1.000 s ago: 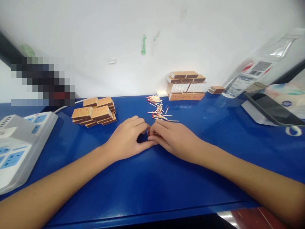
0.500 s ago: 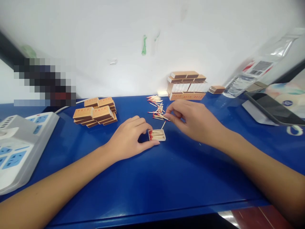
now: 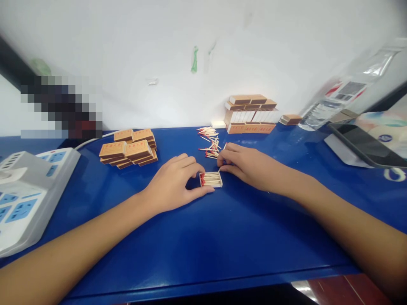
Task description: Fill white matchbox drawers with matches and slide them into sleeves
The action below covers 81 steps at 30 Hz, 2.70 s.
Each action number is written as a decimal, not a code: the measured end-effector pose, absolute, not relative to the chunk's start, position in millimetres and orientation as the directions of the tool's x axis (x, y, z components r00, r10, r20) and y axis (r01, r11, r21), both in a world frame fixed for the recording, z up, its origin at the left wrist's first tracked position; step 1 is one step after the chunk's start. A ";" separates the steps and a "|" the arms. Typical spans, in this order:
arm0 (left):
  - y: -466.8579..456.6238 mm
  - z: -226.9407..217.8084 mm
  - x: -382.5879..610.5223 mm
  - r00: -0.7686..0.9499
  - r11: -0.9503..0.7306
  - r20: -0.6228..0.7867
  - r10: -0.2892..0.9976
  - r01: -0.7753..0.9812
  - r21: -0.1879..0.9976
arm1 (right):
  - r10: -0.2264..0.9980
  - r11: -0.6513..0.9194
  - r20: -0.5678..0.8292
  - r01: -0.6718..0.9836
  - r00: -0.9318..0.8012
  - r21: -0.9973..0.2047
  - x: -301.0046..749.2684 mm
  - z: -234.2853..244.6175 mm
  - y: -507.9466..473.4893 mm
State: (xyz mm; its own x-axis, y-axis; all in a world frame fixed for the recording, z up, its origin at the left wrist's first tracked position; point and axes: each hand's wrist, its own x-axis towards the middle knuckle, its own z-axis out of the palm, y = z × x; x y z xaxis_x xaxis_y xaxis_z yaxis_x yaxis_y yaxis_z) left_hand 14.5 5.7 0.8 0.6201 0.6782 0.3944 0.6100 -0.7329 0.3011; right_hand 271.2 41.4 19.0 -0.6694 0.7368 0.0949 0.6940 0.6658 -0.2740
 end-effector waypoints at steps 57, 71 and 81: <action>2.1 -0.5 14.0 0.674 -0.798 0.463 0.576 0.587 0.138 | 0.686 0.617 0.136 0.472 -0.715 -0.629 246.7 35.1 8.5; 1.9 -0.9 15.3 0.657 -0.786 0.455 0.601 0.590 0.186 | 0.668 0.689 0.148 0.531 -0.729 -0.493 252.2 28.5 16.0; 2.2 -0.7 15.1 0.652 -0.782 0.452 0.608 0.589 0.203 | 0.688 0.673 0.083 0.590 -0.721 -0.446 257.3 29.4 18.7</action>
State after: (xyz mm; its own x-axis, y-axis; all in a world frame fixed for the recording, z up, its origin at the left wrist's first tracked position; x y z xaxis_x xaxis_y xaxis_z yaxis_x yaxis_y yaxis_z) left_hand 15.1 2.2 -0.7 0.6524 0.6081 0.4523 0.5886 -0.7825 0.2030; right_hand 257.3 18.7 29.4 -0.7211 0.6878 0.0831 0.5903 0.6727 -0.4461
